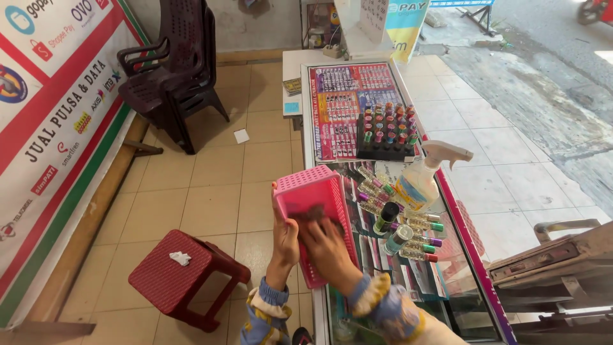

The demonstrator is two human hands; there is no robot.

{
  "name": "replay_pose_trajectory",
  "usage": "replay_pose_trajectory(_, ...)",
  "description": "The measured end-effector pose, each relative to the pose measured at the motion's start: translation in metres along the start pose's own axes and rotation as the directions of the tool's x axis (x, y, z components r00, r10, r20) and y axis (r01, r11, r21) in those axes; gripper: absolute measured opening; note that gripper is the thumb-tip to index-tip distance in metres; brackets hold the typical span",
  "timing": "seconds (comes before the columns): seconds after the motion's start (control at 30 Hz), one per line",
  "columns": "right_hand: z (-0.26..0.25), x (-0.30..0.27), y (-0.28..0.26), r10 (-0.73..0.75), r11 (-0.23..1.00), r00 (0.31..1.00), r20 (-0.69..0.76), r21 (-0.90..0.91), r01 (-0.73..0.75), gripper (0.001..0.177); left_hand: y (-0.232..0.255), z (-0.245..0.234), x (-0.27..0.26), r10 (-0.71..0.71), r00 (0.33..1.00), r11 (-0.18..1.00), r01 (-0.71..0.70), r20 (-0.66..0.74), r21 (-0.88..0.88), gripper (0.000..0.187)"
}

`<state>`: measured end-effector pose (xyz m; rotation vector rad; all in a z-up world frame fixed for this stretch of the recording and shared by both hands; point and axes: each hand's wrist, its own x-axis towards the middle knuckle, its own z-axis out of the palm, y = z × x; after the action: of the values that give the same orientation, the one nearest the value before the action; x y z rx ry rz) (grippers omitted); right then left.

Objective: Cleaning a glass display case and organizing small bottles.

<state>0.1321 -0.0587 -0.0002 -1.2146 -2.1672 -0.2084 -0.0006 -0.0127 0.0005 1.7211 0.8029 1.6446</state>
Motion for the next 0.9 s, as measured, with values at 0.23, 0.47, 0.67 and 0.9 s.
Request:
replay_pose_trajectory(0.23,-0.045,0.007,0.006,0.046,0.950,0.972,0.231,0.292,-0.114,0.049,0.024,0.008,0.009,-0.052,0.997,0.996,0.056,-0.050,0.071,0.082)
replay_pose_trajectory(0.47,-0.042,0.067,0.031,-0.093,0.958,0.959,-0.268,0.237,0.160,0.051,0.033,0.007,0.008,-0.046,0.998,0.976,0.054,-0.040,0.212,0.080)
replay_pose_trajectory(0.67,-0.014,0.073,0.020,-0.085,0.994,0.968,-0.236,0.053,0.100,0.058,0.041,0.011,0.010,0.004,0.989,0.967,0.034,-0.149,0.251,0.075)
replay_pose_trajectory(0.9,0.017,0.070,0.027,0.278,0.959,0.918,-0.284,0.144,-0.246,0.055,0.049,0.020,0.008,-0.049,0.976,0.945,0.114,-0.212,0.307,0.079)
